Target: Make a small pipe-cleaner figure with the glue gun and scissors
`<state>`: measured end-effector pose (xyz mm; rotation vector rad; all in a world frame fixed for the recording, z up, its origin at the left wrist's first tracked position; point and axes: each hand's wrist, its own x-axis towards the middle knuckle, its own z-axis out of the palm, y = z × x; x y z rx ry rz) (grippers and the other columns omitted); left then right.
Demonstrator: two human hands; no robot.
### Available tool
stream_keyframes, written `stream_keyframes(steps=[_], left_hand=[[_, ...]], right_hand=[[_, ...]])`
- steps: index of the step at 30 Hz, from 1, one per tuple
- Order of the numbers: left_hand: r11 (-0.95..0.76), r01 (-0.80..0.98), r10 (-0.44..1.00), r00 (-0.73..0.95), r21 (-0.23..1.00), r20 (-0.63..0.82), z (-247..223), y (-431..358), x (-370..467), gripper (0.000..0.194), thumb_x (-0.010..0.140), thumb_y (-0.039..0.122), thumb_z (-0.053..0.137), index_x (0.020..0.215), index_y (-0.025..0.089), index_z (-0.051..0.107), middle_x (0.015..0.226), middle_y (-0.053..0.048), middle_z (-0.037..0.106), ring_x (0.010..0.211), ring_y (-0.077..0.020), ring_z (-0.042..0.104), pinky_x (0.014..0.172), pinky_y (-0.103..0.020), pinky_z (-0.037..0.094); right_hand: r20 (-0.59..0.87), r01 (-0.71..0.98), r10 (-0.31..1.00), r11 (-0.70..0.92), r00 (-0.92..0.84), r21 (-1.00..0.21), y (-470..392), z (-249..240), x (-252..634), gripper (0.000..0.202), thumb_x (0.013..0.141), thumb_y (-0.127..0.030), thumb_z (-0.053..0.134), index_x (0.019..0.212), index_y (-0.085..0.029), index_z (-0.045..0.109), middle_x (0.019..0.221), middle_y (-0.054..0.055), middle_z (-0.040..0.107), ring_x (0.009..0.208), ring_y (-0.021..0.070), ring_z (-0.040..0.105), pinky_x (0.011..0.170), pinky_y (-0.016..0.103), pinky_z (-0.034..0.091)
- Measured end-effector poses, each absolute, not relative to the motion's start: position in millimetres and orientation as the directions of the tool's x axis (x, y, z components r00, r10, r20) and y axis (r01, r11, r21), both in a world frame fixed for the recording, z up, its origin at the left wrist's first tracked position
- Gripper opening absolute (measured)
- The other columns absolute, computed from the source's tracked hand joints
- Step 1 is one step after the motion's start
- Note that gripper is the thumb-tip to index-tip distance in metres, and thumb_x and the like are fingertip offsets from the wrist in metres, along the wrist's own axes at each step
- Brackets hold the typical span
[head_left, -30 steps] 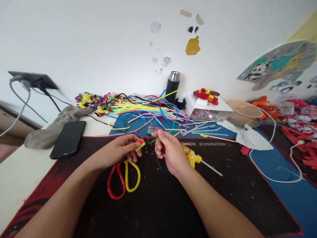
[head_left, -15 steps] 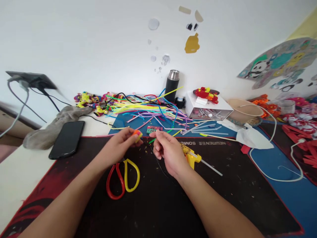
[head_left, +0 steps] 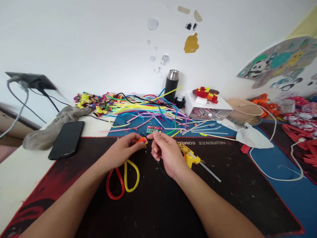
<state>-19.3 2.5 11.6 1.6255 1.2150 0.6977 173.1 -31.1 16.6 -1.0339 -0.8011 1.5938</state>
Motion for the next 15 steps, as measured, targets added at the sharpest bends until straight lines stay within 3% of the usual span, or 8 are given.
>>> stream_keyframes(steps=[4, 8, 11, 15], left_hand=[[-0.092, 0.380, 0.950, 0.312, 0.920, -0.034, 4.8, 4.4, -20.1, 0.043, 0.090, 0.061, 0.072, 0.112, 0.023, 0.072, 0.103, -0.006, 0.078, 0.098, -0.0274, 0.071, 0.090, -0.041, 0.054], [-0.046, 0.217, 0.962, 0.272, 0.975, -0.016, 6.5, 8.0, -22.6, 0.063, 0.088, 0.052, 0.078, 0.142, 0.024, 0.062, 0.113, -0.006, 0.079, 0.104, -0.0267, 0.073, 0.101, -0.043, 0.052], [0.004, 0.133, 0.964, 0.262, 0.991, -0.039, 9.1, 8.3, -23.0, 0.060, 0.087, 0.055, 0.081, 0.135, 0.023, 0.067, 0.125, -0.010, 0.078, 0.110, -0.0289, 0.074, 0.107, -0.047, 0.051], [0.061, 0.060, 0.972, 0.224, 0.996, -0.073, 10.3, 8.6, -23.2, 0.052, 0.081, 0.056, 0.087, 0.116, 0.024, 0.067, 0.119, -0.010, 0.081, 0.121, -0.0318, 0.072, 0.113, -0.049, 0.048]], right_hand=[[-0.230, -0.390, 0.967, -0.255, -0.111, -0.885, -32.0, 16.6, 172.2, 0.044, 0.087, -0.064, 0.080, 0.093, -0.021, 0.074, 0.058, -0.007, 0.049, 0.046, 0.0096, 0.045, 0.045, 0.025, 0.026], [-0.223, -0.384, 0.968, -0.251, -0.117, -0.888, -32.5, 16.7, 171.5, 0.045, 0.086, -0.064, 0.080, 0.094, -0.020, 0.074, 0.058, -0.007, 0.049, 0.046, 0.0096, 0.045, 0.045, 0.025, 0.027], [-0.217, -0.378, 0.969, -0.245, -0.115, -0.893, -32.3, 16.0, 171.5, 0.045, 0.085, -0.064, 0.080, 0.094, -0.020, 0.074, 0.058, -0.007, 0.049, 0.045, 0.0096, 0.045, 0.045, 0.025, 0.026], [-0.218, -0.363, 0.971, -0.240, -0.101, -0.900, -31.8, 14.6, 172.3, 0.042, 0.088, -0.061, 0.078, 0.095, -0.020, 0.075, 0.059, -0.007, 0.050, 0.046, 0.0100, 0.046, 0.045, 0.026, 0.027]])
